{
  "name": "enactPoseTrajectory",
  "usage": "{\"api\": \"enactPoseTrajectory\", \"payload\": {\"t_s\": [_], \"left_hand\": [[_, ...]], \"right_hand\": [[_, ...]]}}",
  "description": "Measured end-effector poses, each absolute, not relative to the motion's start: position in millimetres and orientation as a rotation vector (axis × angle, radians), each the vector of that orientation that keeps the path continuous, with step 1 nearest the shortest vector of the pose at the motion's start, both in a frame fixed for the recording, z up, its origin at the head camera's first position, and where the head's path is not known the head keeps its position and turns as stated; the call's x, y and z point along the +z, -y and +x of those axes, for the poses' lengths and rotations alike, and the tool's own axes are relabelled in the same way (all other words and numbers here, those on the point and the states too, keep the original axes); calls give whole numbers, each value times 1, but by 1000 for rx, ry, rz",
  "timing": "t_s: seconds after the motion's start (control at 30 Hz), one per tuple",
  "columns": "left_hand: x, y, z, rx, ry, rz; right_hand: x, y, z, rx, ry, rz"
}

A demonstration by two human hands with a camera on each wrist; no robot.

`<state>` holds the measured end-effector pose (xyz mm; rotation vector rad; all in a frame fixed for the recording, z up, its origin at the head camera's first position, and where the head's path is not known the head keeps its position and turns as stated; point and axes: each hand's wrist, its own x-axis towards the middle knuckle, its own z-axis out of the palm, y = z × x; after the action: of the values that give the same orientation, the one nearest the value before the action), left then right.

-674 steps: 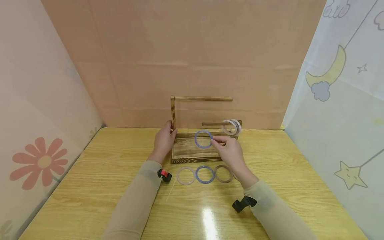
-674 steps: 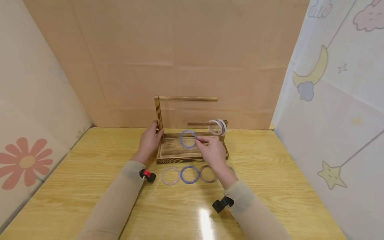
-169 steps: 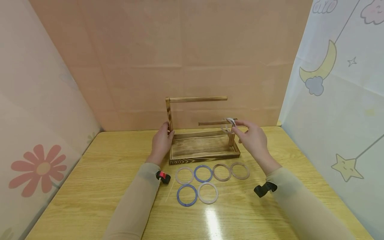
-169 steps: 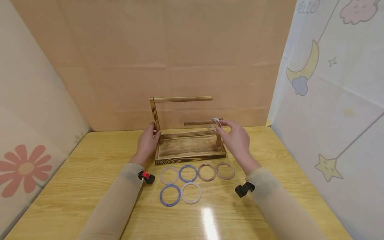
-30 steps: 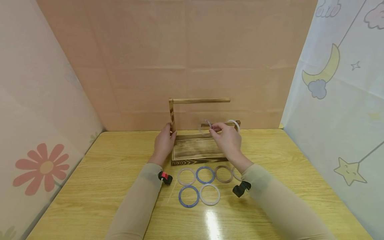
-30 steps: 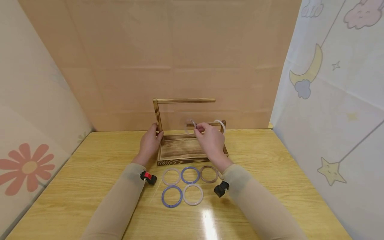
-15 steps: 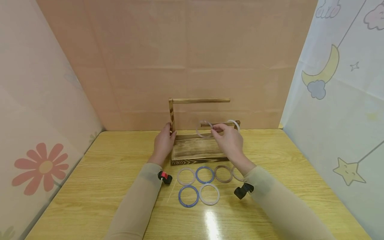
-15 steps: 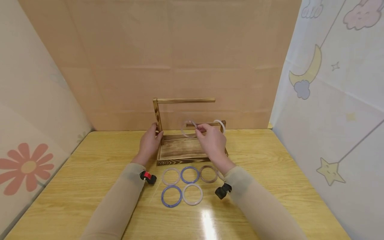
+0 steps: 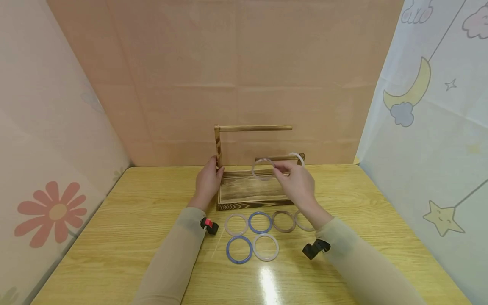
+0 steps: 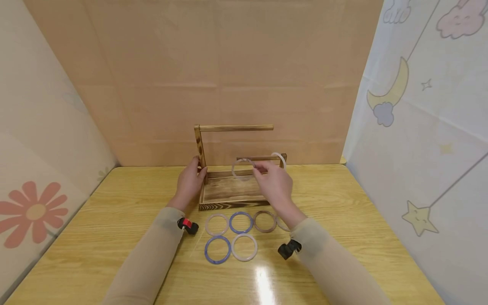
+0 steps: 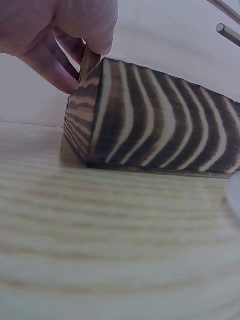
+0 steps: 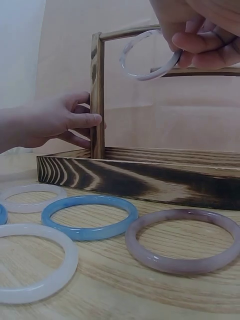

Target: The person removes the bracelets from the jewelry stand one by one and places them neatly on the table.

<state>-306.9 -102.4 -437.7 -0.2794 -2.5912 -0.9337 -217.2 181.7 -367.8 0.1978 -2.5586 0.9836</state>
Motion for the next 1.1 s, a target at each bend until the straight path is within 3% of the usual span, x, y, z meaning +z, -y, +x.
{"api": "enactPoseTrajectory", "payload": {"t_s": [1.1], "left_hand": [[-436,102,-306,-940,2600,-279]], "right_hand": [[-376,-232,-184,919,2715,175]]}}
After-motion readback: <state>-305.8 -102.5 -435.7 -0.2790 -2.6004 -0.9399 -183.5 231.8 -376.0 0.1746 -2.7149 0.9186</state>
